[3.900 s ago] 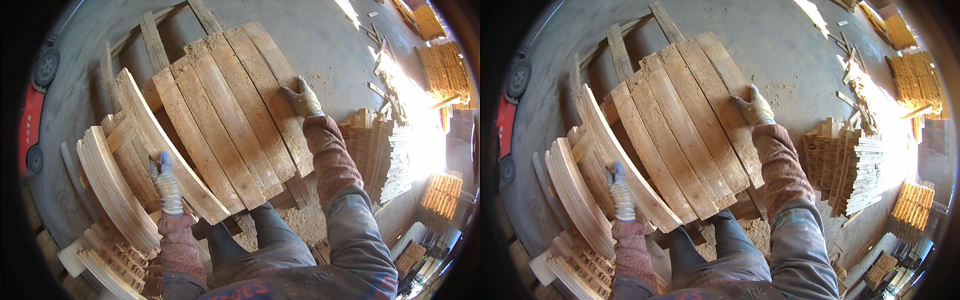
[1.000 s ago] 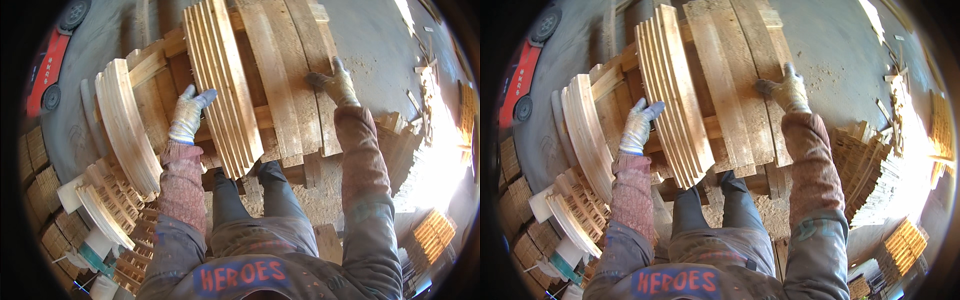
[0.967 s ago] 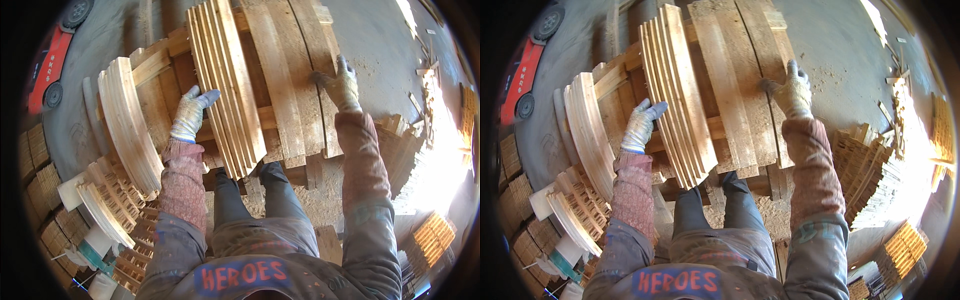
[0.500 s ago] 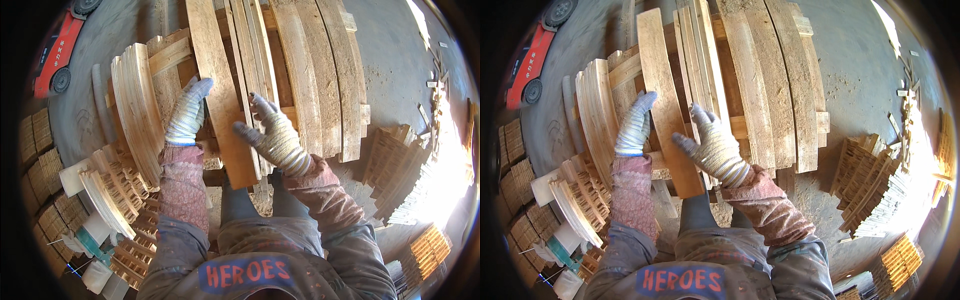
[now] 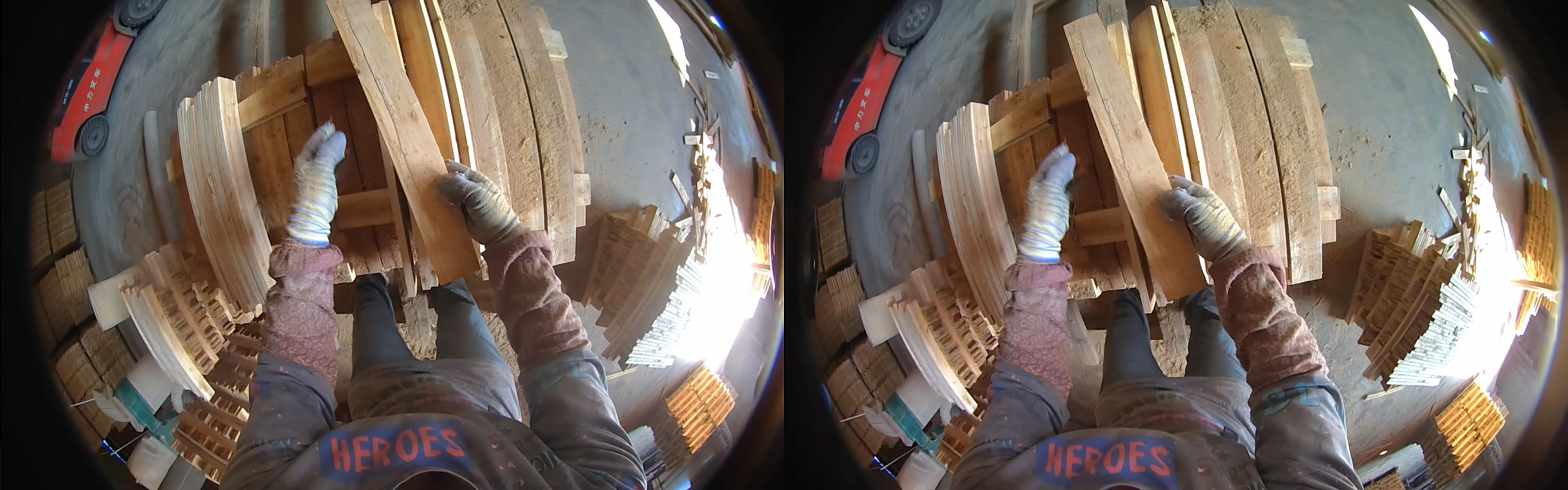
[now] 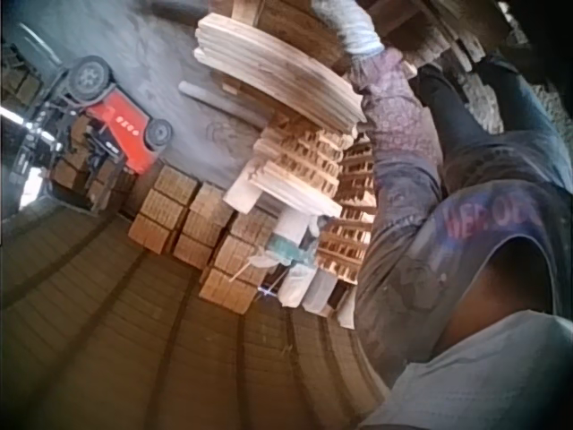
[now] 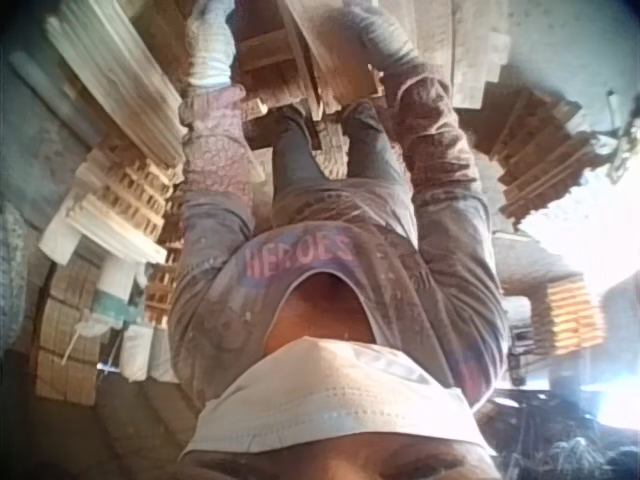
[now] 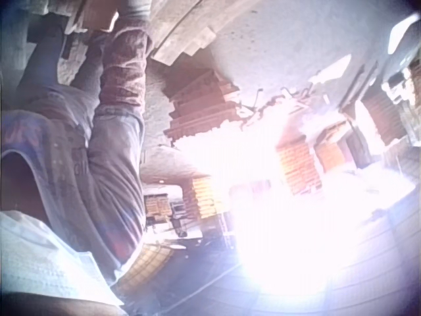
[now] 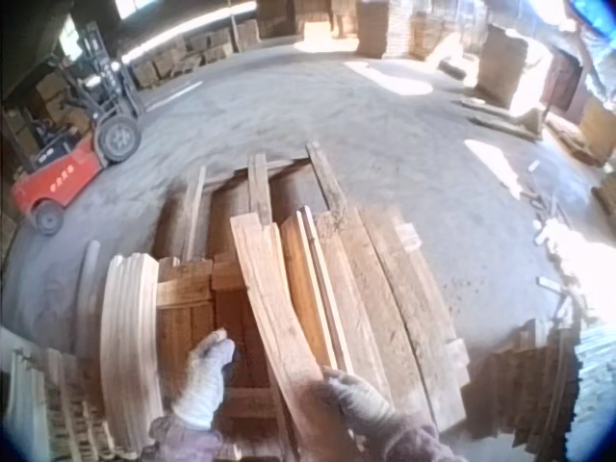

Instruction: The person repeatedly picks up small wooden planks from a pile and stacks them neatly on a wooden pallet. The person wears gloves and handles the planks one by one or in small groups, aligning them to form a uniform stack.

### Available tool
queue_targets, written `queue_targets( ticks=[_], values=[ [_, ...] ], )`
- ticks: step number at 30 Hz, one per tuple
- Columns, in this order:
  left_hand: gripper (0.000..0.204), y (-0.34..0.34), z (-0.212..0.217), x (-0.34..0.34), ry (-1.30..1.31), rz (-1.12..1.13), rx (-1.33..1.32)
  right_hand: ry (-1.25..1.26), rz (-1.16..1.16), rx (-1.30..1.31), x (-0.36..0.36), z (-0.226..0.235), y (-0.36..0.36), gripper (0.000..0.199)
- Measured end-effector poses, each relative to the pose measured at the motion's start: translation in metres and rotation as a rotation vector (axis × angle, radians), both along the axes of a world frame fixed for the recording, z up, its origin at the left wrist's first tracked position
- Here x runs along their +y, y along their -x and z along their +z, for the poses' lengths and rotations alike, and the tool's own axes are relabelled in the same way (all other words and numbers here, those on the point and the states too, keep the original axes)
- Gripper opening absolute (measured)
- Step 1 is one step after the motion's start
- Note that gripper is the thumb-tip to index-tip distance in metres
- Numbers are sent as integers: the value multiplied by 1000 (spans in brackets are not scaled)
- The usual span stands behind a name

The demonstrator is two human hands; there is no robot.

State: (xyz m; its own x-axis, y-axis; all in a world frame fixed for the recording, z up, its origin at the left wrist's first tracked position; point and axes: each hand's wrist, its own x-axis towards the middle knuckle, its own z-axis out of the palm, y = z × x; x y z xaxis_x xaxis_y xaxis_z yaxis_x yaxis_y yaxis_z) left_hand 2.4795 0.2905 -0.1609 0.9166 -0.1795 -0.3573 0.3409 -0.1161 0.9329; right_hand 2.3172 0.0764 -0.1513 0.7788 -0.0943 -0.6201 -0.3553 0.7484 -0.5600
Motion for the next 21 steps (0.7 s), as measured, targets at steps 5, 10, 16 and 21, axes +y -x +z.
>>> queue_targets(
  ticks=[5,10,16,21],
  values=[
    [60,39,-31,-16,-13,-184,125,118,-4,3,3,7,-5,61],
    [63,54,-48,-27,55,-159,247,42,-168,31,-13,53,-3,54],
    [83,46,-33,-42,-11,-257,266,1281,-705,265,-344,42,138,34],
    [60,33,-39,-12,-161,-246,261,1027,-572,45,-340,17,137,40]
  ],
)
